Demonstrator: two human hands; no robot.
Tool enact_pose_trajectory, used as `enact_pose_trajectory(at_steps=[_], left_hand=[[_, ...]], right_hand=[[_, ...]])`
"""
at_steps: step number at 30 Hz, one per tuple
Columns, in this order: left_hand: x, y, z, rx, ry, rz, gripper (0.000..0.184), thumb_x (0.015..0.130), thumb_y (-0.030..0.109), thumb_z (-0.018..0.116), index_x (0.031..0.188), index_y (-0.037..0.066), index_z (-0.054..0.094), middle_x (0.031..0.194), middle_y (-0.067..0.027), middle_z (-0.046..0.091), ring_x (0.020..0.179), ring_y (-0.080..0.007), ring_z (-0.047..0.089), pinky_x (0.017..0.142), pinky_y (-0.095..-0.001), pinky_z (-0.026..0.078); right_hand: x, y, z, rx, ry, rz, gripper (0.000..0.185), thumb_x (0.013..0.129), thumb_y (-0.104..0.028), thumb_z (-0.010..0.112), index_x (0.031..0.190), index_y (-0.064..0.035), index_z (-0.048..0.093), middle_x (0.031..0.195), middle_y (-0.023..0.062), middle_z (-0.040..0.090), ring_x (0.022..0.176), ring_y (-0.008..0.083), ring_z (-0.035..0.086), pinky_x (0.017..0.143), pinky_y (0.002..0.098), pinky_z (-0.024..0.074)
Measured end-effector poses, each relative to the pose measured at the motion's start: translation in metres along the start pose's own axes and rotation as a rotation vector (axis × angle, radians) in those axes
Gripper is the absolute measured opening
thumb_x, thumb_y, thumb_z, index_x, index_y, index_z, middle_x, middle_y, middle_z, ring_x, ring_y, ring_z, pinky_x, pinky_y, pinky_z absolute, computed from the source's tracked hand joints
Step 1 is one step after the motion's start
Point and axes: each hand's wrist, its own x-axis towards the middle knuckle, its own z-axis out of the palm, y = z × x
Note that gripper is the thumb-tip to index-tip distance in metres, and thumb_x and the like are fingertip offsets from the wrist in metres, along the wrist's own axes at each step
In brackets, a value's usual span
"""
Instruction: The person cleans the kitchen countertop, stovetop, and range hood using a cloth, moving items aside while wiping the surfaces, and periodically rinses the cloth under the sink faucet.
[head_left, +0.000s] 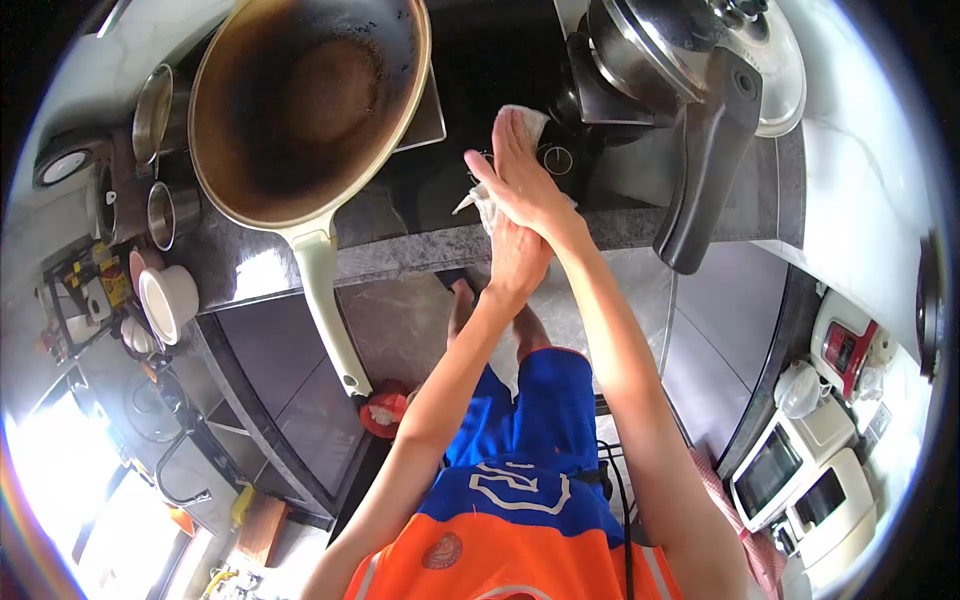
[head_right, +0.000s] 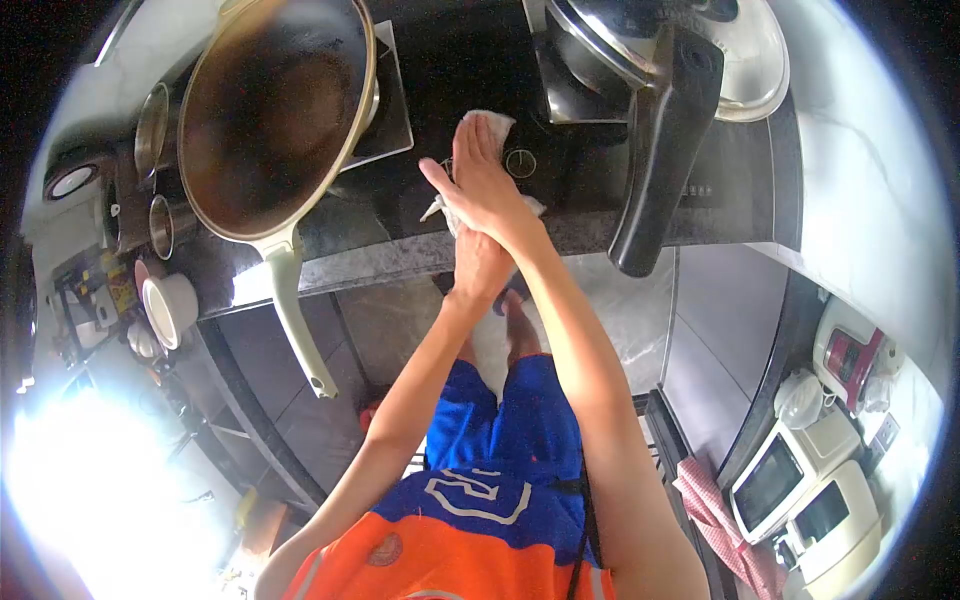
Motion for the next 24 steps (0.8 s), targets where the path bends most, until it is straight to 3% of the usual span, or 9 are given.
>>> enact_pose_trajectory(at_steps=[5, 8, 10, 13, 15, 16, 19, 22, 24], left_hand=[[0.048, 0.001, -0.019, 0.198, -0.077, 0.196, 0.050, 0.082, 0.010, 0.057, 0.128, -0.005, 0.047, 0.130, -0.0267, 0.048, 0.123, -0.0419, 0.042, 0.107, -0.0477, 0.031], [0.102, -0.014, -0.011, 0.255, 0.113, 0.301, 0.053, 0.083, 0.017, 0.059, 0.129, -0.005, 0.046, 0.132, -0.0263, 0.046, 0.125, -0.0410, 0.041, 0.108, -0.0466, 0.029], [0.131, -0.024, -0.005, 0.223, 0.167, 0.312, 0.053, 0.083, 0.019, 0.060, 0.129, -0.005, 0.046, 0.132, -0.0261, 0.046, 0.126, -0.0408, 0.040, 0.109, -0.0462, 0.029], [0.146, -0.021, -0.005, 0.208, 0.260, 0.323, 0.049, 0.085, 0.025, 0.059, 0.124, -0.004, 0.052, 0.129, -0.0246, 0.051, 0.126, -0.0396, 0.041, 0.109, -0.0493, 0.027], [0.146, -0.016, -0.016, 0.101, -0.063, 0.225, 0.053, 0.085, 0.027, 0.058, 0.127, -0.004, 0.051, 0.131, -0.0246, 0.050, 0.128, -0.0392, 0.040, 0.111, -0.0508, 0.023], [0.145, -0.030, 0.004, 0.173, 0.144, 0.422, 0.037, 0.083, 0.019, 0.058, 0.116, 0.002, 0.059, 0.115, -0.0199, 0.060, 0.109, -0.0415, 0.053, 0.095, -0.0500, 0.039], [0.118, 0.008, 0.013, 0.394, 0.156, 0.550, 0.030, 0.077, 0.018, 0.058, 0.102, 0.002, 0.067, 0.110, -0.0199, 0.063, 0.108, -0.0379, 0.055, 0.096, -0.0509, 0.039], [0.092, 0.033, 0.026, 0.417, -0.035, 0.456, 0.034, 0.076, 0.024, 0.058, 0.105, 0.008, 0.068, 0.111, -0.0165, 0.064, 0.112, -0.0383, 0.054, 0.101, -0.0522, 0.035], [0.089, 0.043, 0.037, 0.533, -0.018, 0.485, 0.038, 0.077, 0.025, 0.057, 0.110, 0.008, 0.066, 0.115, -0.0155, 0.064, 0.114, -0.0372, 0.054, 0.101, -0.0523, 0.035]], right_hand=[[0.081, 0.042, 0.021, -0.457, -0.031, -0.035, 0.092, 0.096, -0.061, 0.019, 0.139, 0.0194, 0.015, 0.148, 0.0375, 0.007, 0.142, 0.0445, 0.005, 0.117, 0.0468, 0.0049], [0.127, 0.044, -0.003, -0.341, 0.017, 0.055, 0.088, 0.096, -0.060, 0.020, 0.140, 0.0159, 0.019, 0.151, 0.0332, 0.008, 0.143, 0.0423, 0.006, 0.117, 0.0461, 0.0058], [0.150, 0.066, -0.009, -0.504, 0.090, -0.129, 0.084, 0.097, -0.058, 0.022, 0.141, 0.0122, 0.023, 0.152, 0.0294, 0.013, 0.143, 0.0400, 0.009, 0.117, 0.0457, 0.0081], [0.149, 0.066, -0.016, -0.388, 0.180, -0.166, 0.079, 0.097, -0.056, 0.024, 0.142, 0.0095, 0.025, 0.152, 0.0270, 0.017, 0.143, 0.0387, 0.012, 0.117, 0.0458, 0.0108], [0.124, 0.053, -0.036, -0.364, 0.180, -0.153, 0.073, 0.099, -0.050, 0.025, 0.141, 0.0090, 0.028, 0.150, 0.0288, 0.020, 0.142, 0.0399, 0.014, 0.116, 0.0461, 0.0137], [0.105, 0.039, -0.055, -0.312, 0.067, -0.171, 0.068, 0.100, -0.046, 0.027, 0.140, 0.0090, 0.030, 0.149, 0.0293, 0.022, 0.142, 0.0403, 0.015, 0.116, 0.0463, 0.0147], [0.063, 0.059, -0.076, -0.289, -0.009, -0.199, 0.058, 0.100, -0.034, 0.032, 0.138, 0.0092, 0.035, 0.147, 0.0299, 0.026, 0.141, 0.0401, 0.018, 0.116, 0.0445, 0.0174], [0.019, 0.081, -0.087, -0.158, 0.005, -0.090, 0.057, 0.100, -0.032, 0.033, 0.139, 0.0093, 0.033, 0.149, 0.0280, 0.025, 0.142, 0.0376, 0.019, 0.116, 0.0415, 0.0173], [0.008, 0.085, -0.092, -0.197, -0.031, -0.136, 0.058, 0.100, -0.032, 0.032, 0.140, 0.0095, 0.032, 0.150, 0.0261, 0.023, 0.142, 0.0355, 0.019, 0.116, 0.0388, 0.0163]])
